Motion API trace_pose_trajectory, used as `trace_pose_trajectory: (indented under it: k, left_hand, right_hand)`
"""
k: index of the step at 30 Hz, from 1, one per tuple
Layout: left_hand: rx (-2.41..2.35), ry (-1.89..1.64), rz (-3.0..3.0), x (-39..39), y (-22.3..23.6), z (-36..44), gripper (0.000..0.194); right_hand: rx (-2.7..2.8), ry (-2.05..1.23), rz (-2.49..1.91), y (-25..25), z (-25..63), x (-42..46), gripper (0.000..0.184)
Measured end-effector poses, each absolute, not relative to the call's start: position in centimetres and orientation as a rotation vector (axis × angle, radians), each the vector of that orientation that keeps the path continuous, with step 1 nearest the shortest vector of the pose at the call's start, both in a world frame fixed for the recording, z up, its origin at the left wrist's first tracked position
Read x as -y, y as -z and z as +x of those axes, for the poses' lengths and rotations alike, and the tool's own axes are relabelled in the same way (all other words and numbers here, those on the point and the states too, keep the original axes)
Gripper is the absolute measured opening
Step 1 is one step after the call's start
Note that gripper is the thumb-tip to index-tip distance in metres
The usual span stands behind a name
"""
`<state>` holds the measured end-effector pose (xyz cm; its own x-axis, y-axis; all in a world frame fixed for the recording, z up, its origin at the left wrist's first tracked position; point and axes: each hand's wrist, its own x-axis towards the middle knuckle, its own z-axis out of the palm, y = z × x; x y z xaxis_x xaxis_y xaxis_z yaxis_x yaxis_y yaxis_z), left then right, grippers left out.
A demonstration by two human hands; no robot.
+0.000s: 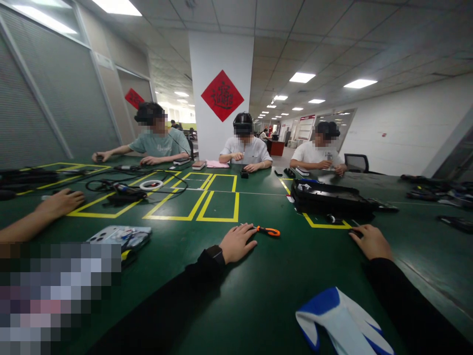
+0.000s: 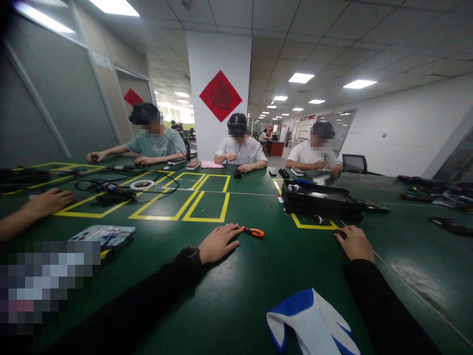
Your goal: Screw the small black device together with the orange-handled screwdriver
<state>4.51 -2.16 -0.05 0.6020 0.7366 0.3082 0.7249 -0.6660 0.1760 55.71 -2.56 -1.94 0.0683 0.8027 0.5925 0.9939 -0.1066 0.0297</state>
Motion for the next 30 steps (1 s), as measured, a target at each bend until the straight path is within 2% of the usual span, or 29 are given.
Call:
trace_pose_trajectory:
  k: [20, 30]
  left_hand:
    - [-1.276, -0.533, 2.768, 2.2, 0.0, 4.7, 0.051]
    - [-1.273, -0.535, 2.770, 2.2, 0.0, 4.6, 0.052]
  right_hand:
    - [1.881, 0.684, -2.024, 1.1, 55.4, 3.8, 0.036]
    - [1.995, 0.668, -1.894, 1.0, 55.1, 3.9, 0.036]
